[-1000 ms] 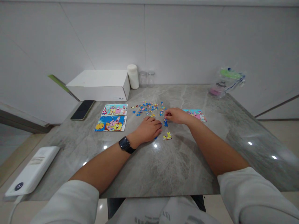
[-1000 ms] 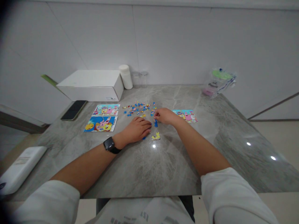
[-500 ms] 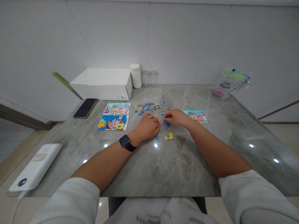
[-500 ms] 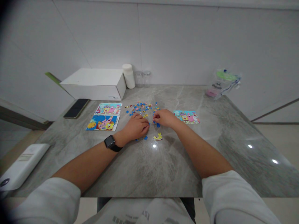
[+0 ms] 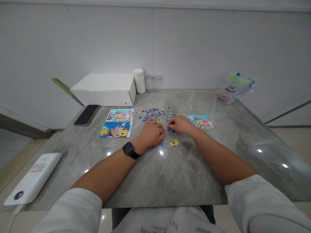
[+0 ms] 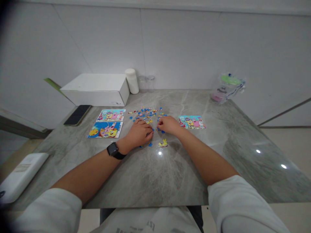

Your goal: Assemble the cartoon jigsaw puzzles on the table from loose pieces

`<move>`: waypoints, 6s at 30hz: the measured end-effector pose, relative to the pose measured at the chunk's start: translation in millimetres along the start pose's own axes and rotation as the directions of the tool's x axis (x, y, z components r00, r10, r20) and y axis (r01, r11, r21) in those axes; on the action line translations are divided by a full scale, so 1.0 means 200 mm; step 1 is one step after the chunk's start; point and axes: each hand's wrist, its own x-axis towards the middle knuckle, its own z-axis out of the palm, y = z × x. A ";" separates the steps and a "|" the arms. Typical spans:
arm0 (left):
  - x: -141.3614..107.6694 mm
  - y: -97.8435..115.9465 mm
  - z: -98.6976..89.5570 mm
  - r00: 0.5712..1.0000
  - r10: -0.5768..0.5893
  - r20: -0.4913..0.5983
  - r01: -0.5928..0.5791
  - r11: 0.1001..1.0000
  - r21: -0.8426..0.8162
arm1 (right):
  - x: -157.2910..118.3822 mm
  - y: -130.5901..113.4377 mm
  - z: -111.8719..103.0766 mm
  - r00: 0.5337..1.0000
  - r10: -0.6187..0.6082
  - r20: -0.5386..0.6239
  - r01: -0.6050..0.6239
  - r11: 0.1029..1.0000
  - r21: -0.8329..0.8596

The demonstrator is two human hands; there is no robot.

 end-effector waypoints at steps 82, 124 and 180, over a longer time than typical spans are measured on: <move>-0.03 0.15 0.01 0.977 0.181 0.115 -0.157 0.968 -0.197 | 0.08 0.17 0.06 0.992 -0.071 0.103 0.049 0.979 0.199; -0.03 0.14 0.04 0.974 0.193 0.117 -0.170 0.968 -0.183 | 0.12 0.28 0.09 0.977 -0.208 0.057 0.174 0.917 0.359; 0.01 0.00 -0.17 0.989 -0.059 -0.134 0.021 0.964 -0.265 | 0.08 0.25 -0.01 0.991 -0.136 0.010 0.111 0.845 0.522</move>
